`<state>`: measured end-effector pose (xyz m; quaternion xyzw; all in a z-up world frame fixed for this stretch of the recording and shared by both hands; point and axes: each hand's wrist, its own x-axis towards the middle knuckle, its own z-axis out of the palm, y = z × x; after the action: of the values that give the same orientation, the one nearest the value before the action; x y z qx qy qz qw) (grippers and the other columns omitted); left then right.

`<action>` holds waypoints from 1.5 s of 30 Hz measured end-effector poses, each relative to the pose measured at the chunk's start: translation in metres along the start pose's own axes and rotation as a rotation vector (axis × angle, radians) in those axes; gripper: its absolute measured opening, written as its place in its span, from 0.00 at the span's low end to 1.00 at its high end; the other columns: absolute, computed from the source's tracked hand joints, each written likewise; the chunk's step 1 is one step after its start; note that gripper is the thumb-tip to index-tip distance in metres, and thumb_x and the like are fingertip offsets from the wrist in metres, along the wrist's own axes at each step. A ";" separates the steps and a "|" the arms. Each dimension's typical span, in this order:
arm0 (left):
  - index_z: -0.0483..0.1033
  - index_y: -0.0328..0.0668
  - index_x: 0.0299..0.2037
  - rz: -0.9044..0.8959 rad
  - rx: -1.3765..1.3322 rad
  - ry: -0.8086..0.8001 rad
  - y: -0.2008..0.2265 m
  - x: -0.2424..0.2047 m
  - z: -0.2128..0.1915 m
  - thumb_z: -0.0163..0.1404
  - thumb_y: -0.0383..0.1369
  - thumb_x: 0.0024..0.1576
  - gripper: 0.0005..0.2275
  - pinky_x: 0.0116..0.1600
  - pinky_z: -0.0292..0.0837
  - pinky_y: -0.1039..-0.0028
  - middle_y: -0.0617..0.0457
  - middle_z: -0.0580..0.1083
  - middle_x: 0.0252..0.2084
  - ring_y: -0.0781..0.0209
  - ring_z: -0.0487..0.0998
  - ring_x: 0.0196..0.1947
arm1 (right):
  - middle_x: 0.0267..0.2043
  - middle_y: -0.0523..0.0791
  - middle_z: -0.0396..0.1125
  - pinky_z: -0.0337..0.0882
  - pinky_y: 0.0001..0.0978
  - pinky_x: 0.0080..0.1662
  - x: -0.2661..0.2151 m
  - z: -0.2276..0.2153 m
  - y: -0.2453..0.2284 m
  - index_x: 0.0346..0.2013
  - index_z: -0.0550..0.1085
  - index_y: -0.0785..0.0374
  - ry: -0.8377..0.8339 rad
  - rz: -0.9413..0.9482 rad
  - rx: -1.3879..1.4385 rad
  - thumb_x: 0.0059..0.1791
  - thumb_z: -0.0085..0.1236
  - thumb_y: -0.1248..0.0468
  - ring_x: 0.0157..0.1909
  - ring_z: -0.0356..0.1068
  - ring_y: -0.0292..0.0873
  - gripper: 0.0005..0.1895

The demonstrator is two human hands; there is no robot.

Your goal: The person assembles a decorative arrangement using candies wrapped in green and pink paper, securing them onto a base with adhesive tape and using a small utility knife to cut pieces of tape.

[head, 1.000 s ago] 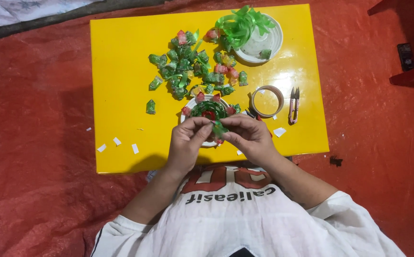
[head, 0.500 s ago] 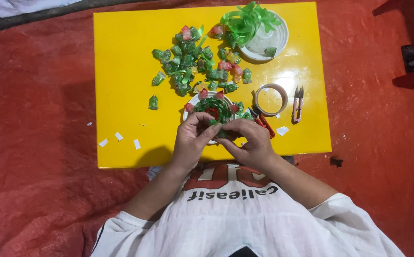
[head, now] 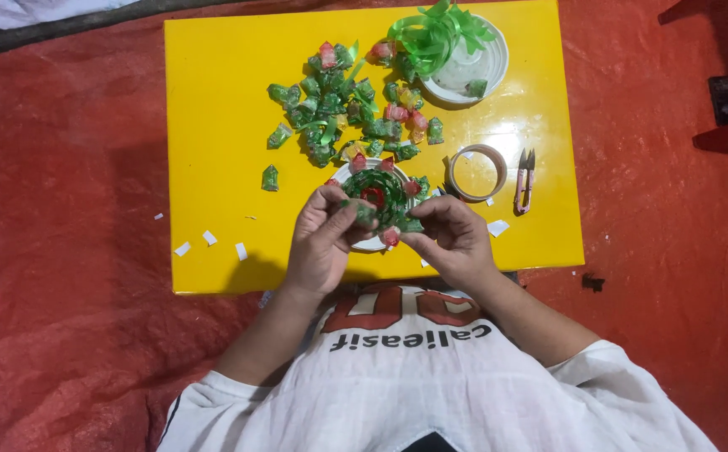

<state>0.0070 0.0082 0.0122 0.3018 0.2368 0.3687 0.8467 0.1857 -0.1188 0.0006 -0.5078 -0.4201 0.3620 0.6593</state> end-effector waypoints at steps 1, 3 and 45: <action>0.69 0.42 0.44 0.002 0.000 0.003 0.004 0.000 -0.004 0.55 0.29 0.62 0.07 0.41 0.86 0.72 0.40 0.81 0.40 0.55 0.86 0.37 | 0.42 0.54 0.74 0.81 0.38 0.45 0.002 0.001 -0.007 0.47 0.75 0.69 -0.003 0.001 0.001 0.46 0.67 0.73 0.43 0.78 0.47 0.16; 0.72 0.42 0.45 0.142 0.240 0.105 0.015 -0.001 -0.013 0.55 0.31 0.62 0.06 0.37 0.82 0.80 0.45 0.80 0.36 0.64 0.83 0.32 | 0.44 0.56 0.75 0.81 0.41 0.47 0.008 0.004 -0.019 0.50 0.75 0.69 -0.020 0.005 0.032 0.46 0.66 0.73 0.45 0.79 0.50 0.17; 0.83 0.26 0.39 0.236 0.652 -0.064 0.004 -0.024 0.008 0.61 0.22 0.56 0.05 0.44 0.83 0.70 0.39 0.82 0.36 0.57 0.84 0.38 | 0.31 0.49 0.71 0.67 0.27 0.30 0.023 0.026 -0.035 0.39 0.83 0.67 -0.080 -0.102 -0.223 0.46 0.67 0.72 0.28 0.67 0.37 0.07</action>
<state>-0.0043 -0.0105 0.0249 0.5933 0.2787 0.3593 0.6642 0.1725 -0.0960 0.0428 -0.5411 -0.5090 0.2991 0.5989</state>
